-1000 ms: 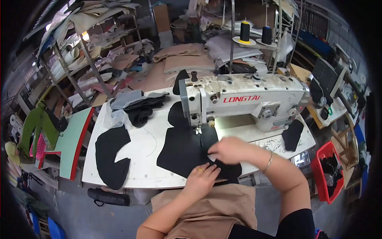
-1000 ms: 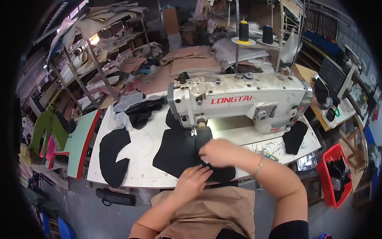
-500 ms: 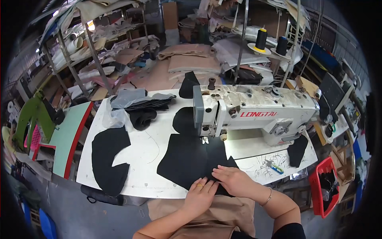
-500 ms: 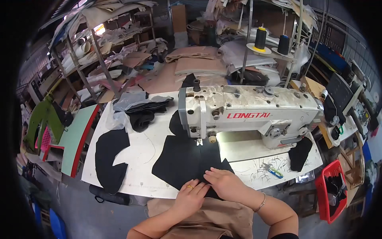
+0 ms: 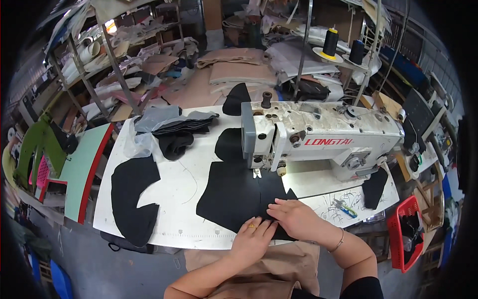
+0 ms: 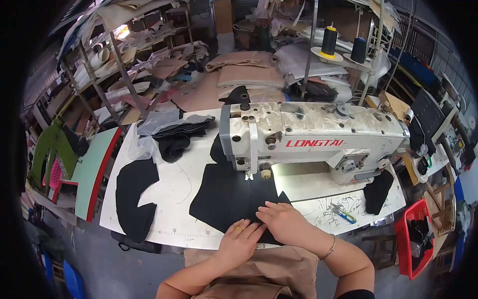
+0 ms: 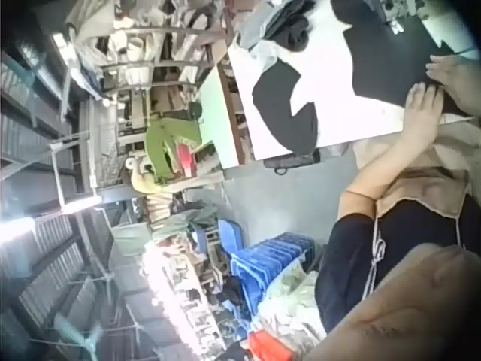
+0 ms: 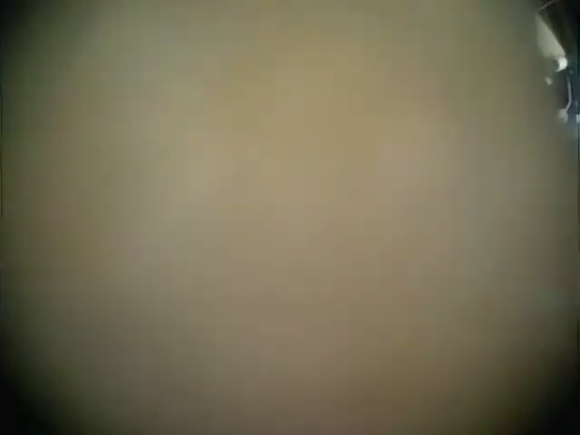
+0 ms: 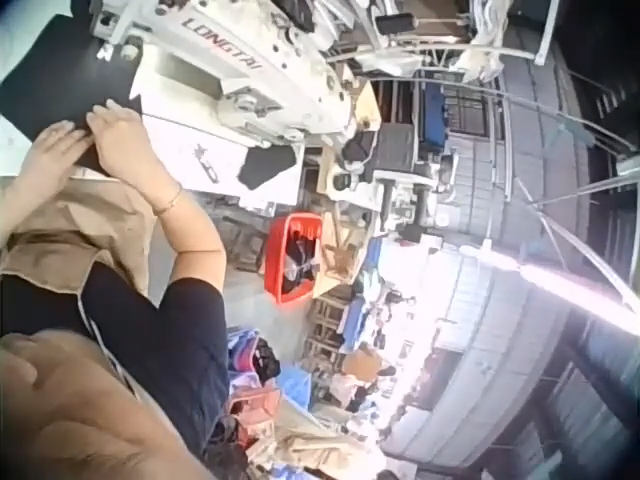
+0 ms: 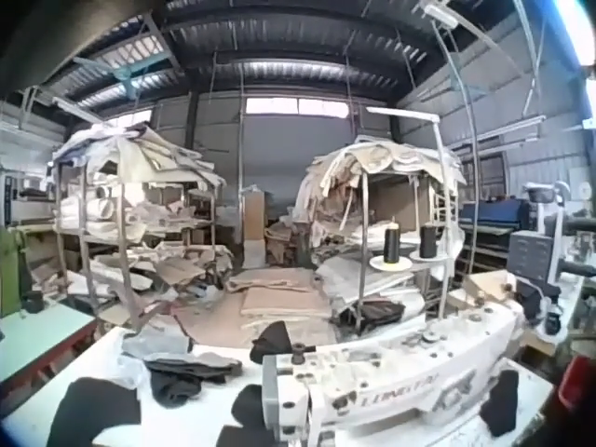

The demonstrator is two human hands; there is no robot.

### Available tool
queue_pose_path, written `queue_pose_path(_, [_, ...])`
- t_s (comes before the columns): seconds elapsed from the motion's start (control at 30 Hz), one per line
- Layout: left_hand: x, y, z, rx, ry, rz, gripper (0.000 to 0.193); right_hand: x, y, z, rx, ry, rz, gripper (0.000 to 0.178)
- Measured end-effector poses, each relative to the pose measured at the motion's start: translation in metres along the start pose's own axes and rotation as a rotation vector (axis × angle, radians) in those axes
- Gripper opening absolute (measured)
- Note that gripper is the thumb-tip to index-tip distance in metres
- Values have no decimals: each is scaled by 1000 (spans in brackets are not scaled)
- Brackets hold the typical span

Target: Stitching black material components together using an industrial sewing machine.

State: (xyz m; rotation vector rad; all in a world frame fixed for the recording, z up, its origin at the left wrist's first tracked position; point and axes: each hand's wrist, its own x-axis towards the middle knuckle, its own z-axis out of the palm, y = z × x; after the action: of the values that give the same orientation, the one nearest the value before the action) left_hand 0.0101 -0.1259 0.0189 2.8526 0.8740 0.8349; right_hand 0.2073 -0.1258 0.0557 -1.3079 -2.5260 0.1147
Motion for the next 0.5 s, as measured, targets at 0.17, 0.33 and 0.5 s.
queue_pose_path(0.17, [1,-4,3,7,-8,-2,37,3,1,0,-31,2,-10,32])
queue_pose_path(0.33, [5,-12,3,35,-6,11,41,8,9,5,-36,1,-11,33])
queue_pose_path(0.5, [11,-23,3,7,-17,18,37,17,14,4,-71,13,-10,30])
